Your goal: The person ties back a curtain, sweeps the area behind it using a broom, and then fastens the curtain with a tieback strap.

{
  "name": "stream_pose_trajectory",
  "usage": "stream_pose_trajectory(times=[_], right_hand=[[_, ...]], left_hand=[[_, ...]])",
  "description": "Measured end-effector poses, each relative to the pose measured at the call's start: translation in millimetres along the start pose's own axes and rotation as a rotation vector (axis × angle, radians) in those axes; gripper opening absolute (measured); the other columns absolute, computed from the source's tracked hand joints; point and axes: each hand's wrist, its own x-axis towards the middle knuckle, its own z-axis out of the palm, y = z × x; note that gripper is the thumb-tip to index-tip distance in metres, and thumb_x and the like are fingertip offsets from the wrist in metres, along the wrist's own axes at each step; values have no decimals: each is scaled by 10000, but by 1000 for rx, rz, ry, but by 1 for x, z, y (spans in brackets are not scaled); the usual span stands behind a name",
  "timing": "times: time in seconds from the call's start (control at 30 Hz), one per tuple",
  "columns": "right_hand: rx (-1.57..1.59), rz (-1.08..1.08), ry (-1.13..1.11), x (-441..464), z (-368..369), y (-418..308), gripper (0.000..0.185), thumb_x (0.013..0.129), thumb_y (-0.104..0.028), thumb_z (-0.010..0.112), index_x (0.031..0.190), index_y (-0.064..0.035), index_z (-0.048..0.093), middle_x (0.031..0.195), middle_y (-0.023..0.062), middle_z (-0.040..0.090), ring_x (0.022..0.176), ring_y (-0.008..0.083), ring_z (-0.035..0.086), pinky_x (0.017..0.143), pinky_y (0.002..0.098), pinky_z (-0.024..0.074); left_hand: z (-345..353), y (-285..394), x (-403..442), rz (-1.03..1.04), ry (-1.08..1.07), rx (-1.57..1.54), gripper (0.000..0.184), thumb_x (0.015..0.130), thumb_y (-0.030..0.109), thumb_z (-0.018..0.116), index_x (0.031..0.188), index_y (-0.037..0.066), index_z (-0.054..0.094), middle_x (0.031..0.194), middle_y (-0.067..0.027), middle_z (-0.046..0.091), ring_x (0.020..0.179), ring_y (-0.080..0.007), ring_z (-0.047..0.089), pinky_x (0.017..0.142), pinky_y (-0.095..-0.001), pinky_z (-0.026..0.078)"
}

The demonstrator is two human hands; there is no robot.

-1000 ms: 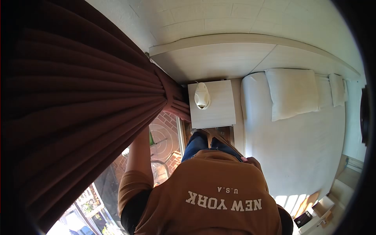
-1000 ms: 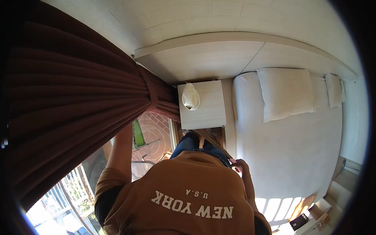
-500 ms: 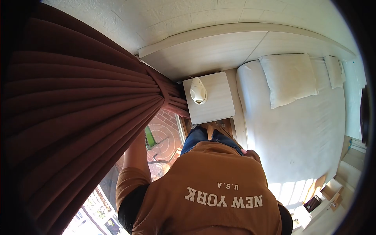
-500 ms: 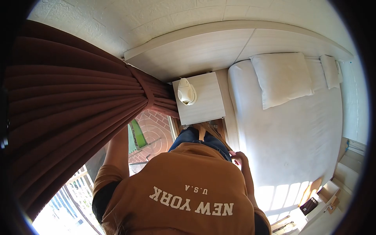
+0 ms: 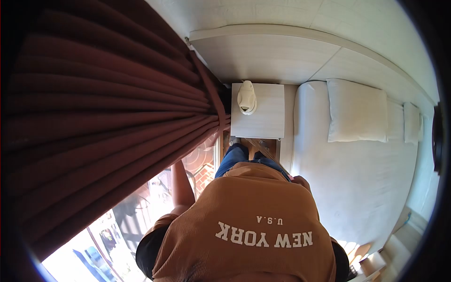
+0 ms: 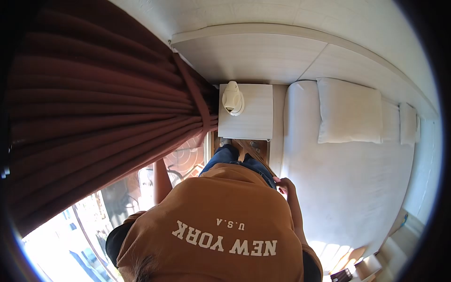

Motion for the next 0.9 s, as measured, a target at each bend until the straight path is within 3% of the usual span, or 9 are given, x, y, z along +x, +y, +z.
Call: stream_pose_trajectory(times=[0.23, 0.27, 0.37, 0.47, 0.5, 0.67, 0.7, 0.83, 0.9], right_hand=[[31, 54, -144, 25, -30, 2, 181, 743, -150, 646, 733, -1, 542, 561, 61, 482, 468, 161, 468, 438, 326, 378], [-162, 53, -116, 21, -34, -5, 207, 725, -163, 665, 769, -10, 533, 571, 52, 466, 486, 160, 464, 448, 318, 376], [-211, -105, -121, 30, -48, 2, 198, 699, -160, 672, 691, -21, 532, 525, 62, 452, 438, 163, 444, 415, 325, 365], [-387, -135, -69, 33, -54, -2, 186, 677, -159, 664, 686, -2, 564, 534, 79, 490, 445, 171, 485, 414, 332, 391], [-435, -135, -67, 31, -52, -5, 191, 674, -160, 665, 697, 4, 570, 538, 82, 499, 447, 173, 491, 415, 332, 398], [-525, -214, -20, -1, -32, -5, 223, 683, -180, 672, 716, 14, 567, 537, 84, 509, 438, 174, 499, 409, 326, 405], [-534, -238, -8, -7, -26, 0, 230, 687, -184, 672, 720, 17, 567, 536, 84, 510, 436, 173, 501, 406, 325, 405], [-355, -417, 214, -26, 17, 47, 192, 697, -189, 659, 782, -26, 605, 544, 76, 538, 439, 161, 536, 416, 324, 437], [-476, -643, 406, -33, 40, 78, 290, 689, -225, 649, 909, -50, 580, 696, 145, 613, 615, 271, 622, 563, 382, 492]], left_hand=[[-23, 2, -138, 72, -42, 164, 544, 794, 439, 654, 1101, 42, 444, 920, -7, 549, 817, -111, 496, 751, -247, 389], [-24, 5, -154, 102, -78, 222, 546, 792, 440, 656, 1099, 41, 445, 917, -6, 549, 814, -110, 495, 750, -245, 388], [-15, 30, -205, 247, -187, 437, 552, 786, 442, 664, 1092, 38, 446, 907, -4, 548, 807, -107, 493, 746, -242, 387], [52, 88, -243, 577, 197, -60, 391, 821, 269, 671, 1049, 14, 482, 913, -12, 556, 819, -65, 490, 761, -221, 387], [42, 88, -244, 588, 106, -24, 362, 888, 249, 574, 1138, 17, 455, 1052, -62, 566, 962, -108, 508, 888, -260, 365], [34, 102, -275, 747, 310, -288, 246, 956, 196, 441, 1098, 0, 485, 969, -24, 553, 874, -58, 484, 798, -190, 377], [16, 98, -283, 734, 254, -179, 271, 979, 197, 370, 1115, -11, 478, 988, -34, 538, 894, -83, 488, 823, -215, 377], [-45, 65, -316, 967, 635, 123, 387, 963, 292, 392, 1157, -41, 417, 1036, -100, 492, 986, -185, 475, 887, -306, 365], [-78, 49, -343, 1128, 705, 302, 523, 924, 379, 450, 1200, -54, 351, 1062, -139, 470, 1016, -230, 465, 901, -343, 361]])
